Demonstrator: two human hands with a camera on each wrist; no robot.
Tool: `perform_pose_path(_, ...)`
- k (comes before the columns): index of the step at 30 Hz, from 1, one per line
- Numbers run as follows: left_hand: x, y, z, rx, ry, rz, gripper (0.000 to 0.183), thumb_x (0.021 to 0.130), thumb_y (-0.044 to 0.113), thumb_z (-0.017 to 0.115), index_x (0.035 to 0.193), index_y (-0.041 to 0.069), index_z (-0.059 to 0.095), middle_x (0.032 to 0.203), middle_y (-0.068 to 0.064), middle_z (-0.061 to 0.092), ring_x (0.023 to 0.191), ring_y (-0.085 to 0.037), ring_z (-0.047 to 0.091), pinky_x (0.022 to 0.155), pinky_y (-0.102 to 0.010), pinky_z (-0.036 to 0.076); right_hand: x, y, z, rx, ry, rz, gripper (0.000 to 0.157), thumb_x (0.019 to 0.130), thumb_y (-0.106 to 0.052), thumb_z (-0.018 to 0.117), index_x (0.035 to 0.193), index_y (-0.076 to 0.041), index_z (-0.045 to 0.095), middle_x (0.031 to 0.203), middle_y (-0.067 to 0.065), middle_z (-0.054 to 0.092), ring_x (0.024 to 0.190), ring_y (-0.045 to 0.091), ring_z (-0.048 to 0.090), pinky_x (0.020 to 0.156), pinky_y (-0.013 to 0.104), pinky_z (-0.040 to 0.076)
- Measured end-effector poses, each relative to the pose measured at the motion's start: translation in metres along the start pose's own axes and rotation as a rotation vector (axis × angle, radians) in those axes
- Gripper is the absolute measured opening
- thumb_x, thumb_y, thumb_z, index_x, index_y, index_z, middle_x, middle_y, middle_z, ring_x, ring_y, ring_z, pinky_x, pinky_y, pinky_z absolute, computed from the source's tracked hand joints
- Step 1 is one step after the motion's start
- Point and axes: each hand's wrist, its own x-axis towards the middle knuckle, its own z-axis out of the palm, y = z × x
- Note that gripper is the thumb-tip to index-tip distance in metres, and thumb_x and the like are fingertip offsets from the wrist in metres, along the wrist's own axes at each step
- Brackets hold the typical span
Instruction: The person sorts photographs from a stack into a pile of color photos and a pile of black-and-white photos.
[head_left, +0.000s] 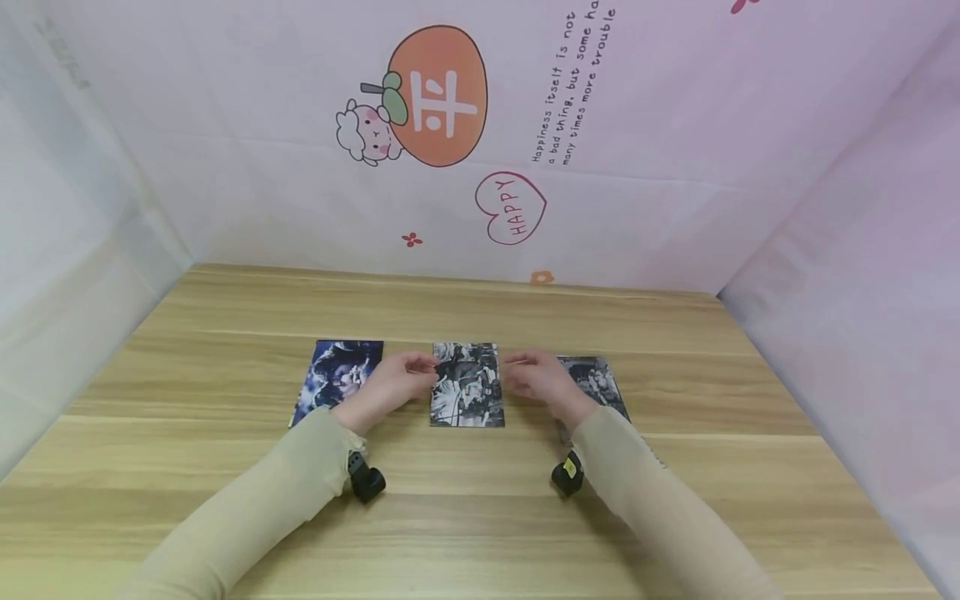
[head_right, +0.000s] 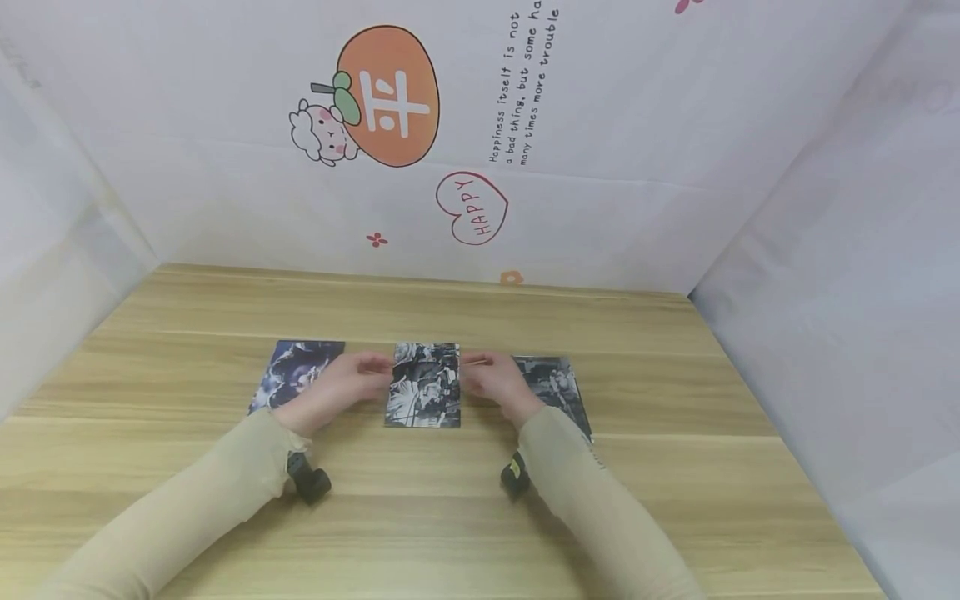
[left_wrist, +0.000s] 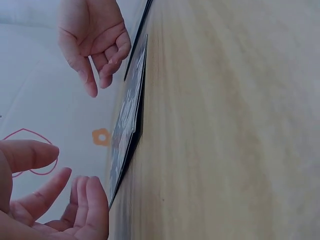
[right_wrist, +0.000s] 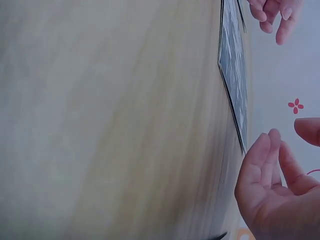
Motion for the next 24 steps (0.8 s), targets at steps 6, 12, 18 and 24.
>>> perform_pose_path(6,0.001,0.002,0.004,0.009,0.004,-0.012,0.041,0.089,0.011,0.061,0.128,0.001,0.054,0.132,-0.021,0.053,0.120,-0.035,0.052,0.096,-0.042,0.048,0.005,0.000,-0.002,0.021,-0.018,0.025,0.038,0.094,-0.010,0.052,0.129,0.006,0.048,0.131,0.023,0.051,0.117,0.034,0.053,0.099,0.040,0.048)
perform_pose_path(12,0.001,0.003,0.006,0.010,0.009,-0.029,0.046,0.089,0.014,0.062,0.132,0.004,0.051,0.137,-0.021,0.049,0.127,-0.036,0.046,0.103,-0.046,0.042,0.010,0.000,-0.004,0.024,-0.042,0.048,0.040,0.096,-0.011,0.049,0.133,0.006,0.045,0.135,0.024,0.047,0.124,0.035,0.049,0.102,0.040,0.045)
perform_pose_path(18,0.002,0.003,0.006,0.006,0.015,-0.039,0.046,0.089,0.014,0.061,0.133,0.004,0.051,0.137,-0.021,0.049,0.127,-0.036,0.046,0.101,-0.045,0.044,0.012,0.002,-0.002,0.034,-0.044,0.034,0.041,0.096,-0.009,0.047,0.133,0.007,0.044,0.135,0.026,0.047,0.123,0.036,0.049,0.102,0.040,0.045)
perform_pose_path(24,0.001,0.004,0.007,0.006,0.015,-0.044,0.046,0.089,0.013,0.061,0.133,0.003,0.051,0.137,-0.022,0.049,0.127,-0.036,0.046,0.102,-0.045,0.043,0.013,0.004,0.002,0.058,-0.040,0.007,0.041,0.094,-0.005,0.047,0.133,0.010,0.042,0.134,0.029,0.046,0.123,0.038,0.049,0.102,0.041,0.045)
